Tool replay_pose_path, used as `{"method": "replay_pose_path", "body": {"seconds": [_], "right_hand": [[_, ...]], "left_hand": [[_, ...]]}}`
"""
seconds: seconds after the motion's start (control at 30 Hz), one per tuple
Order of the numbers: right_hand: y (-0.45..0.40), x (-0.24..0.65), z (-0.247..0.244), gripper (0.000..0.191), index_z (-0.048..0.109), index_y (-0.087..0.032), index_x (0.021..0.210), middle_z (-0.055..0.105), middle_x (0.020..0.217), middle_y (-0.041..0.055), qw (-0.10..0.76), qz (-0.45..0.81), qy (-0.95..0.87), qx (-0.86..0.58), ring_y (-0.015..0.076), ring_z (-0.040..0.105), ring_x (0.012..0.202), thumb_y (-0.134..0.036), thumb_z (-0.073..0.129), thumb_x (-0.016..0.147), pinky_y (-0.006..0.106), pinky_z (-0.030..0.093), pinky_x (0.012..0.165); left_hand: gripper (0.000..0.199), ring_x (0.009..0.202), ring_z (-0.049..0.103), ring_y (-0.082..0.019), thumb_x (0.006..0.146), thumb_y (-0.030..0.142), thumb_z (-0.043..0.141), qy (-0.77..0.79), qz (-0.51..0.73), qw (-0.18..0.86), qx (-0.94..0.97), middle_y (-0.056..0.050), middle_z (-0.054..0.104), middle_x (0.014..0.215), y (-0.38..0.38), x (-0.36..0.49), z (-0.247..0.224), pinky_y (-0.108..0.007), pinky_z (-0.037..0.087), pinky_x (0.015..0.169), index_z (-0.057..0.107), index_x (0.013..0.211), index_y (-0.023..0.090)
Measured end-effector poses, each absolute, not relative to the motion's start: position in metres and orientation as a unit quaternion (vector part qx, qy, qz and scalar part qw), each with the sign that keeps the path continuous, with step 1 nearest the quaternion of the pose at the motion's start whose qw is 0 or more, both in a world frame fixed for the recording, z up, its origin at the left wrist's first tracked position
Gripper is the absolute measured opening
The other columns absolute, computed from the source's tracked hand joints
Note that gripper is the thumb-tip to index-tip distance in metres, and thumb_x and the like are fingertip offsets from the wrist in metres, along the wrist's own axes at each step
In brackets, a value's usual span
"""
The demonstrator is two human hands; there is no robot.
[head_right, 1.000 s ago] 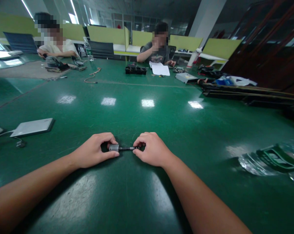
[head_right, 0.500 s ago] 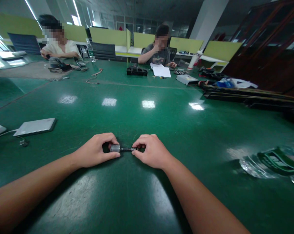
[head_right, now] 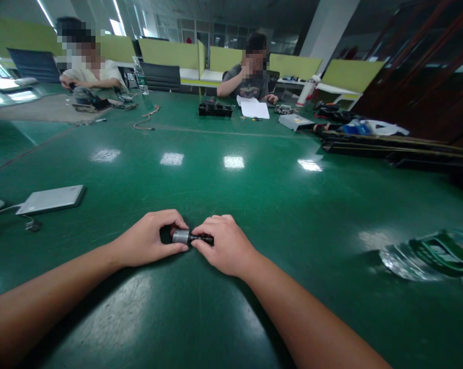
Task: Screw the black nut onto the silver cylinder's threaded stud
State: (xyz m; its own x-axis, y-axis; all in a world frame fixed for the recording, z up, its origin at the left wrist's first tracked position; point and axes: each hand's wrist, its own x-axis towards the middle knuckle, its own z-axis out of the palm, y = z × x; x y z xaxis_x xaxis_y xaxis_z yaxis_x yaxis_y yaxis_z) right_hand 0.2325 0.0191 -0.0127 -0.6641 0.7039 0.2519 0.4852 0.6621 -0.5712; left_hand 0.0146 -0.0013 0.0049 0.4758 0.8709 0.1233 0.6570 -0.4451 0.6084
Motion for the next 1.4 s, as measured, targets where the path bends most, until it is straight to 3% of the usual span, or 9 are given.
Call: {"method": "replay_pose_path", "body": {"seconds": [1.4], "right_hand": [[0.0225, 0.2408, -0.0113, 0.008, 0.071, -0.019, 0.084, 0.068, 0.075, 0.0004, 0.242, 0.222, -0.881, -0.34, 0.0159, 0.06, 0.075, -0.017, 0.073, 0.076, 0.033, 0.041, 0.078]], "left_hand": [[0.019, 0.07, 0.056, -0.015, 0.079, 0.032, 0.073, 0.471, 0.2, 0.251, 0.822, 0.001, 0.059, 0.077, -0.001, 0.015, 0.0048, -0.025, 0.04, 0.066, 0.064, 0.088, 0.017]]}}
